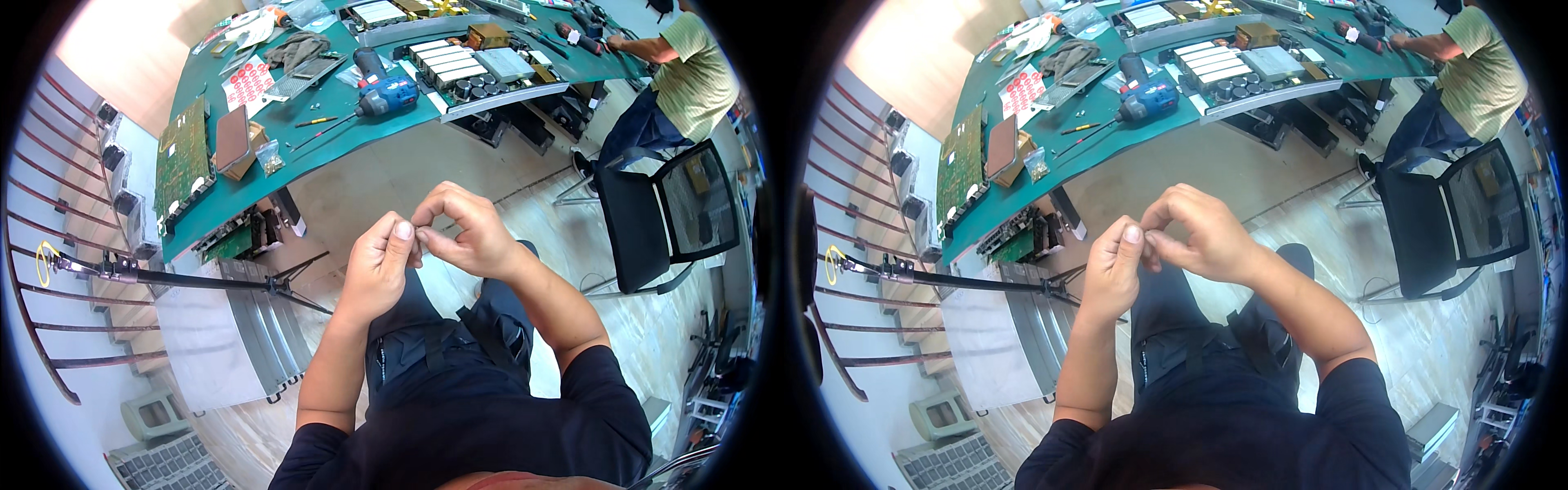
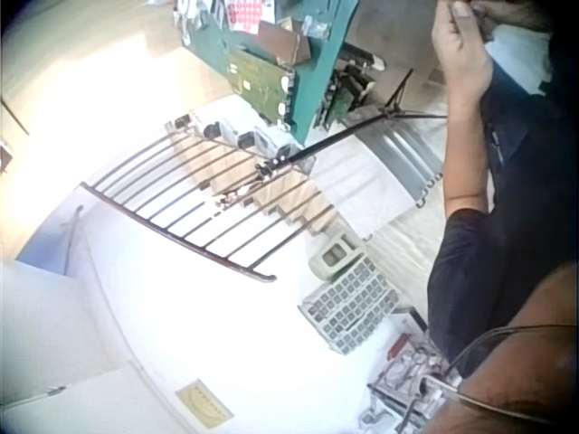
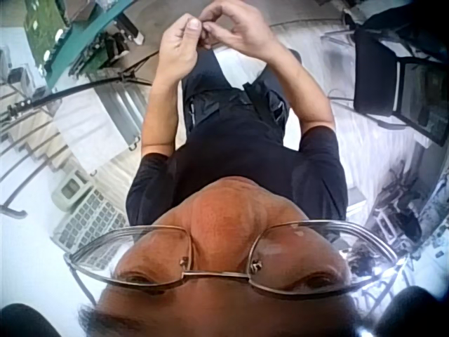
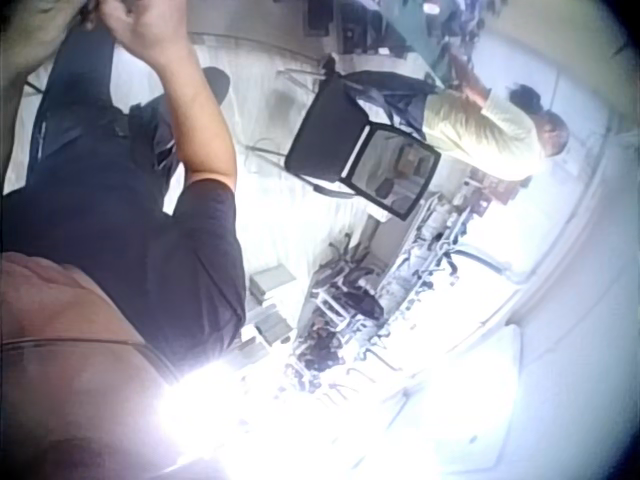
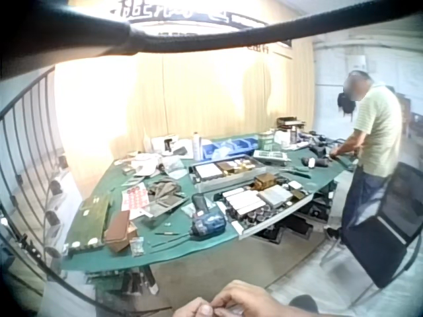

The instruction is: The person repairs electronic components by using an electric screwdriver to remove screws from a circuit board, handling various small parts and fasteners, and working on an internal assembly of a large device.

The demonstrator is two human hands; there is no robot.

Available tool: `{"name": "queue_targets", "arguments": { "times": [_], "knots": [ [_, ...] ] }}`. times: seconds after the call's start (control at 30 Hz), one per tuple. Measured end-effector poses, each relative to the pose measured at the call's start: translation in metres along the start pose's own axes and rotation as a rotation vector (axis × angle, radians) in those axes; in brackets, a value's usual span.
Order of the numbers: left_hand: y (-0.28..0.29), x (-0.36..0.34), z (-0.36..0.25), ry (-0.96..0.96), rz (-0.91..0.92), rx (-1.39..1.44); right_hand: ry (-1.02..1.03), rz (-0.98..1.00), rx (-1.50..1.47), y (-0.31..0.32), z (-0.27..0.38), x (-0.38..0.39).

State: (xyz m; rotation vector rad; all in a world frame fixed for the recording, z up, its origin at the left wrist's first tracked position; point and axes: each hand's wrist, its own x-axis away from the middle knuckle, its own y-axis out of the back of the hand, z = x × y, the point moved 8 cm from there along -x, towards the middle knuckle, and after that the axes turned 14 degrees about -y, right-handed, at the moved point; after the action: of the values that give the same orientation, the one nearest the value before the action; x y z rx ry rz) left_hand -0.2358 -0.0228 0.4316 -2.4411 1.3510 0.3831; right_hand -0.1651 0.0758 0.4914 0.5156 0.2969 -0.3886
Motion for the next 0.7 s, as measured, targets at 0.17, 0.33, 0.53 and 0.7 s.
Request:
{"name": "queue_targets", "arguments": {
  "times": [0.17,0.33,0.53,0.7],
  "knots": [
    [-0.004,-0.003,-0.005,-0.031,-0.128,0.094,-0.026,-0.003,-0.004,0.004,-0.002,0.002],
    [-0.007,-0.002,-0.001,0.030,-0.075,0.211,-0.011,0.003,-0.010,0.005,-0.003,0.004],
    [-0.010,-0.003,0.002,-0.010,-0.044,0.077,0.000,-0.011,-0.005,0.007,-0.003,0.005],
    [-0.009,-0.005,0.002,-0.052,-0.085,0.025,-0.030,-0.004,-0.015,0.009,-0.005,0.006]
  ]
}}
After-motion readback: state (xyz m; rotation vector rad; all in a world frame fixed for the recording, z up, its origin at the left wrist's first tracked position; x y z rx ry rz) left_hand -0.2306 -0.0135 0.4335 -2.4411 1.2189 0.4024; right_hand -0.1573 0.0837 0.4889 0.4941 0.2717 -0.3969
